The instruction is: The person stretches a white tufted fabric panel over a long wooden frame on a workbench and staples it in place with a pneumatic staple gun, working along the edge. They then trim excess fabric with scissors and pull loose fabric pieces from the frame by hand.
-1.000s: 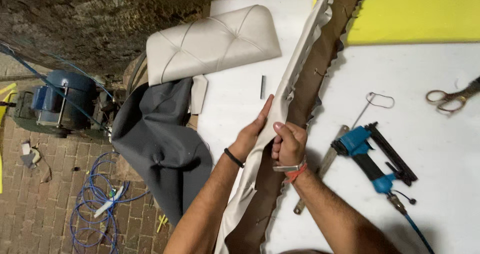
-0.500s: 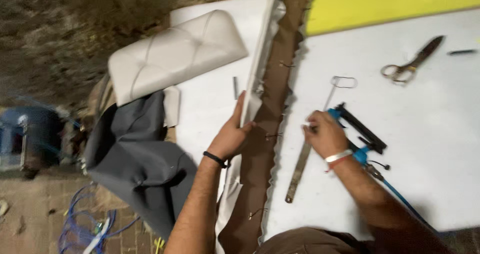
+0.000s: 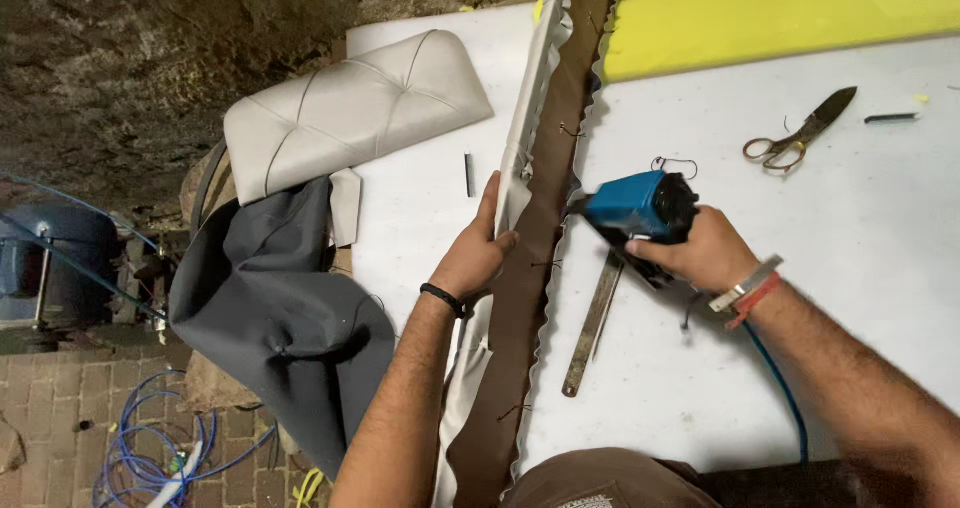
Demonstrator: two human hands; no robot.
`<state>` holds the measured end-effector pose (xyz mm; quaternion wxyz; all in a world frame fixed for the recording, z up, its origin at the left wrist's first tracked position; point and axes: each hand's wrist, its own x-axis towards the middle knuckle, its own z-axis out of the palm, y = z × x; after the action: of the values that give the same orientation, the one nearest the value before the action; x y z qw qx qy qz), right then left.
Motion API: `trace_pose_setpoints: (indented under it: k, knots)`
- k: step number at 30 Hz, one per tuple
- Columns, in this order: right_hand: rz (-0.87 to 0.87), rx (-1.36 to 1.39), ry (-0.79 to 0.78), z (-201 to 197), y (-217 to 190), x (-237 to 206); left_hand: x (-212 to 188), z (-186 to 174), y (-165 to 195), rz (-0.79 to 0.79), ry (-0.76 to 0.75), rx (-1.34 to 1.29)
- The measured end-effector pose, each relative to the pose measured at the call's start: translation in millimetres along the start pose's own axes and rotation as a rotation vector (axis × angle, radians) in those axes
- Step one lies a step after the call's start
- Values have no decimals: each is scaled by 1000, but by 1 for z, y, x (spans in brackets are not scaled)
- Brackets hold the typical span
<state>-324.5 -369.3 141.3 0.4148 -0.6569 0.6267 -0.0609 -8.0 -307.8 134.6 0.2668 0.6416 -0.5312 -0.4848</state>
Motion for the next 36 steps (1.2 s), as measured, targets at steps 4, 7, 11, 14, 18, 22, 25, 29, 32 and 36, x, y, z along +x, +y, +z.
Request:
trace_pose_setpoints:
  k: [4,7,11,14,18,22,25,29,32,36]
  knots:
    - [-295,90,-42,-6,-49,13,2,0,0,20,6,13]
    - [-281,-51,-60,-3,-70,32,2,2,-1,1,11,4]
    - [-351,-137,-55,-3,-70,44,7,-1,-4,46,15,58]
    - [-462,12,-68,-1,-60,42,9,-3,-7,52,-2,65]
    - [-384,-50,-119,9,-56,33,9,-2,-11,45,-8,73]
    - [-329,-5,-161,17,-64,16,9,-2,-10,35,-14,86]
    - [-387,-83,-118,22,-66,7,4,-4,-10,163,-21,46]
    - [-113,-173,-127,27,-46,11,-20,-2,-20,136,-24,-67]
    - [-77,-277,-35,35,-20,17,-51,0,-40,207,-28,-400]
    - [-377,-338,119,58,-7,6,-69,1,-61,125,-101,-835]
